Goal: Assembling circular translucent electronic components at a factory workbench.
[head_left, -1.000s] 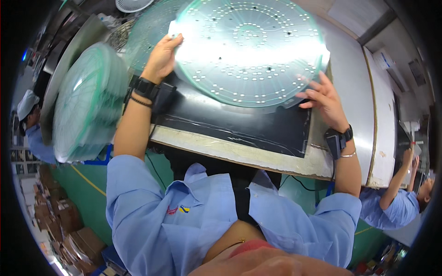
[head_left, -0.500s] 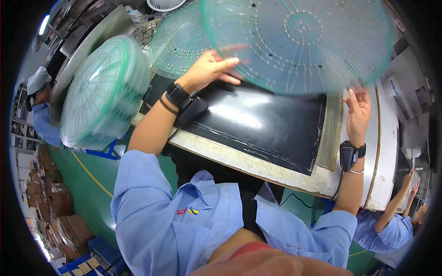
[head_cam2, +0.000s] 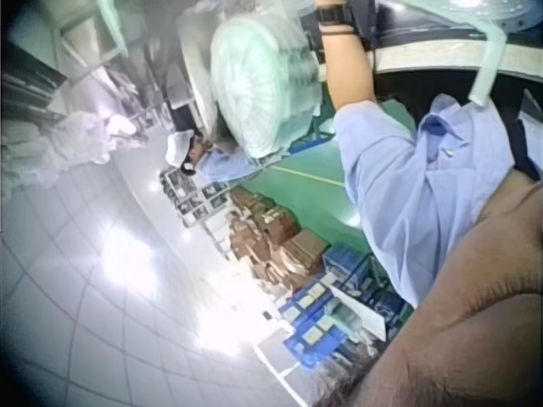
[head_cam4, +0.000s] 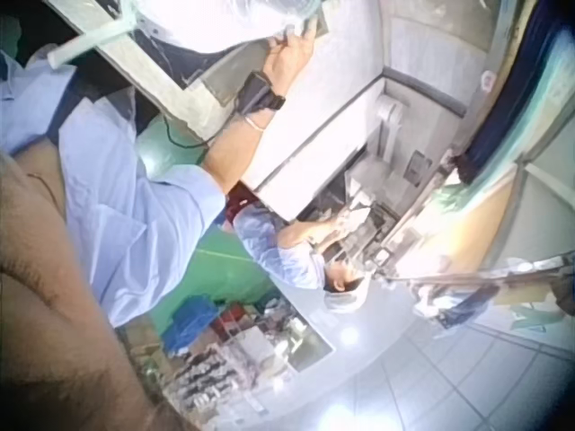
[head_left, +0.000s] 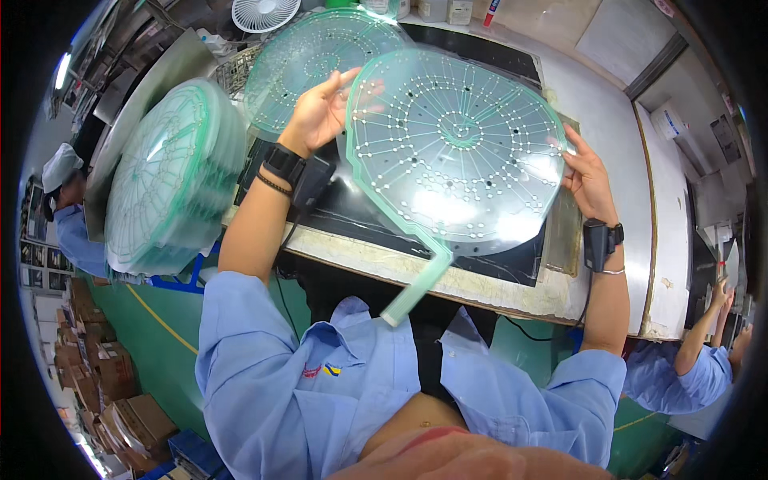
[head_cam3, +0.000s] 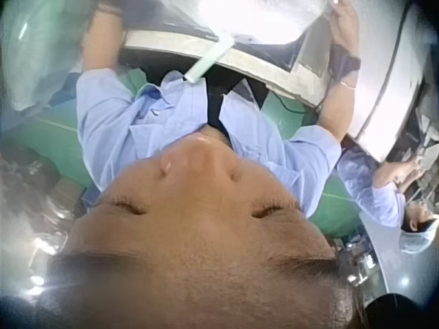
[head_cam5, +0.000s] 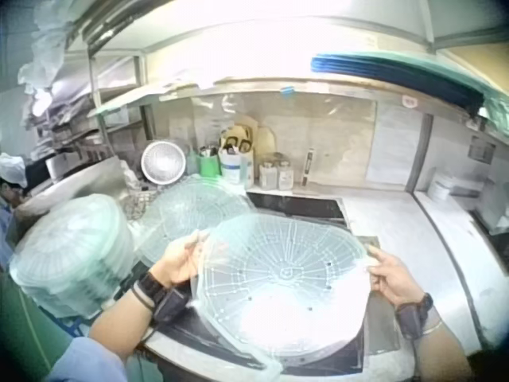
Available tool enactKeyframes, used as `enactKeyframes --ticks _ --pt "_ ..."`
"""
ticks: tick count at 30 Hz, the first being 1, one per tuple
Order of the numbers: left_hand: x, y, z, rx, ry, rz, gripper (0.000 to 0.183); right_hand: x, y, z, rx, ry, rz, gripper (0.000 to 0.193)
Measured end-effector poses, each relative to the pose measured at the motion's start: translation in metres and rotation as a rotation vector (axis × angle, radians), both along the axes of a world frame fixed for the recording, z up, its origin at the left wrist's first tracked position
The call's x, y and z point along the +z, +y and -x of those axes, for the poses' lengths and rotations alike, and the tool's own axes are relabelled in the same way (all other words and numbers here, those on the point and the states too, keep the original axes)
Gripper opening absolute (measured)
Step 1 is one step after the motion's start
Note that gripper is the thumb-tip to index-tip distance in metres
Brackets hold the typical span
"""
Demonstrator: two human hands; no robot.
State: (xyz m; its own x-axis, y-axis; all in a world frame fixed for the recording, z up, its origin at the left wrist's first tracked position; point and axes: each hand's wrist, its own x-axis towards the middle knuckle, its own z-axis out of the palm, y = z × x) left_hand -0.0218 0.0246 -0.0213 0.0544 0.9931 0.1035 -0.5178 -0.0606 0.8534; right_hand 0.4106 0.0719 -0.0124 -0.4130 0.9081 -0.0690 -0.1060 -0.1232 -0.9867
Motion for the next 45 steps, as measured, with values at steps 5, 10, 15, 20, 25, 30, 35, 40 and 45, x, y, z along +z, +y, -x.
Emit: enactKeyframes --ticks 5,10,15,20,25,30,35,40,45 --pt "0.003 -0.004 -0.004 -0.253 0.042 0.199 0.058 -0.007 0.004 0.0 -0.123 -0.021 -0.114 0.046" --pt "-0.01 0.003 -0.003 -0.083 0.27 0.097 0.057 -0.007 0.004 0.003 -0.122 -0.044 -0.114 0.047" --pt "-0.008 0.002 -0.003 -0.034 0.175 0.117 0.046 -0.002 0.001 0.006 -0.128 -0.022 -0.154 0.044" --pt "-0.002 -0.001 -0.012 -0.01 0.117 0.054 0.047 -0.009 0.0 0.0 -0.153 -0.009 -0.175 0.042" --pt "0.006 -0.006 -0.014 -0.028 0.059 0.029 0.048 -0.009 0.0 0.003 -0.153 0.008 -0.192 0.042" --pt "0.002 -0.003 -0.013 -0.031 0.085 -0.009 0.046 -0.008 -0.001 0.004 -0.164 0.014 -0.185 0.042" --pt "-0.005 0.002 -0.007 -0.037 0.002 0.006 0.045 -0.005 -0.003 0.007 -0.198 -0.005 -0.204 0.042" --pt "-0.01 0.005 -0.005 0.005 -0.011 0.001 0.043 -0.007 -0.003 0.007 -0.203 0.021 -0.204 0.043" --pt "0.0 -0.003 -0.012 -0.022 -0.005 0.01 0.044 -0.01 -0.001 0.004 -0.195 0.087 -0.237 0.042"
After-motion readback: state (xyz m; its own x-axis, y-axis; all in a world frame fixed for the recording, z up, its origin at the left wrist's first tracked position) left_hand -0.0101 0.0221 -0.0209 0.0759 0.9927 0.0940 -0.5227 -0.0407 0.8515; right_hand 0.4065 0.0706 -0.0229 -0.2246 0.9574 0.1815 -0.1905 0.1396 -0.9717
